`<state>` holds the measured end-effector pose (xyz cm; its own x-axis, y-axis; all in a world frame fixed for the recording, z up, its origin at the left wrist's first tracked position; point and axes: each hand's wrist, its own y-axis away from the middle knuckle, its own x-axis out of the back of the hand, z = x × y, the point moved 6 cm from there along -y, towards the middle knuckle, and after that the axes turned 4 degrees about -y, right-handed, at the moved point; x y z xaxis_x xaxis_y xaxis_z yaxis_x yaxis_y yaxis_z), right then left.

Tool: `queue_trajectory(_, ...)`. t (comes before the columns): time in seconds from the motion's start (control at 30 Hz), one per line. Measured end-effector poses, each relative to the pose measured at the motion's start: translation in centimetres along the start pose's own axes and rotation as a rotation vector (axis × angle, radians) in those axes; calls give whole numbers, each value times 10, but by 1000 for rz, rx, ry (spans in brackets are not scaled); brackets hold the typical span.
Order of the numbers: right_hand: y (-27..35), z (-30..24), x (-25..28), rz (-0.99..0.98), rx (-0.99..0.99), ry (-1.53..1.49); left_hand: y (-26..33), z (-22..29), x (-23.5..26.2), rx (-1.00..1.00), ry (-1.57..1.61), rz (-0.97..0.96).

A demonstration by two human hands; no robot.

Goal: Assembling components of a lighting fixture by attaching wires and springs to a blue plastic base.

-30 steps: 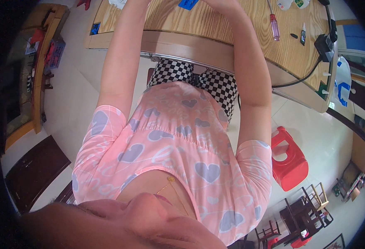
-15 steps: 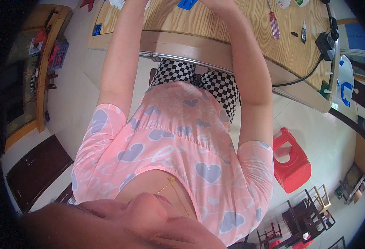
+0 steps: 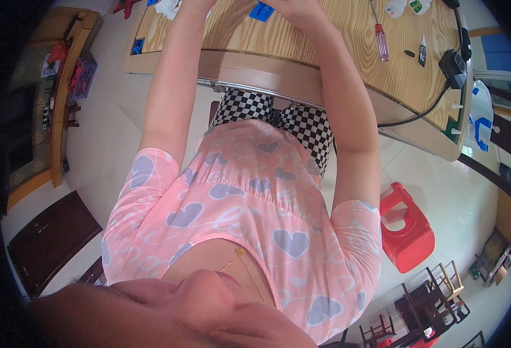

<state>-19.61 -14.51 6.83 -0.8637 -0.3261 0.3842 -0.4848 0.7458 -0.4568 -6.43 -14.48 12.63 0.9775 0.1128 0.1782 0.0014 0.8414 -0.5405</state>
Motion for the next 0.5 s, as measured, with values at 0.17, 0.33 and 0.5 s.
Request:
queue_trajectory(0.17, -2, 2, -3, -22, -60, -19, -1, 0, 1, 5, 0, 10)
queue_trajectory(0.33, -2, -5, 1, -19, -34, 15, 0, -1, 1, 32, 13, 19)
queue_trajectory(0.5, -2, -4, 3, 8, -59, 15, -1, -3, 2, 37, 67, 19)
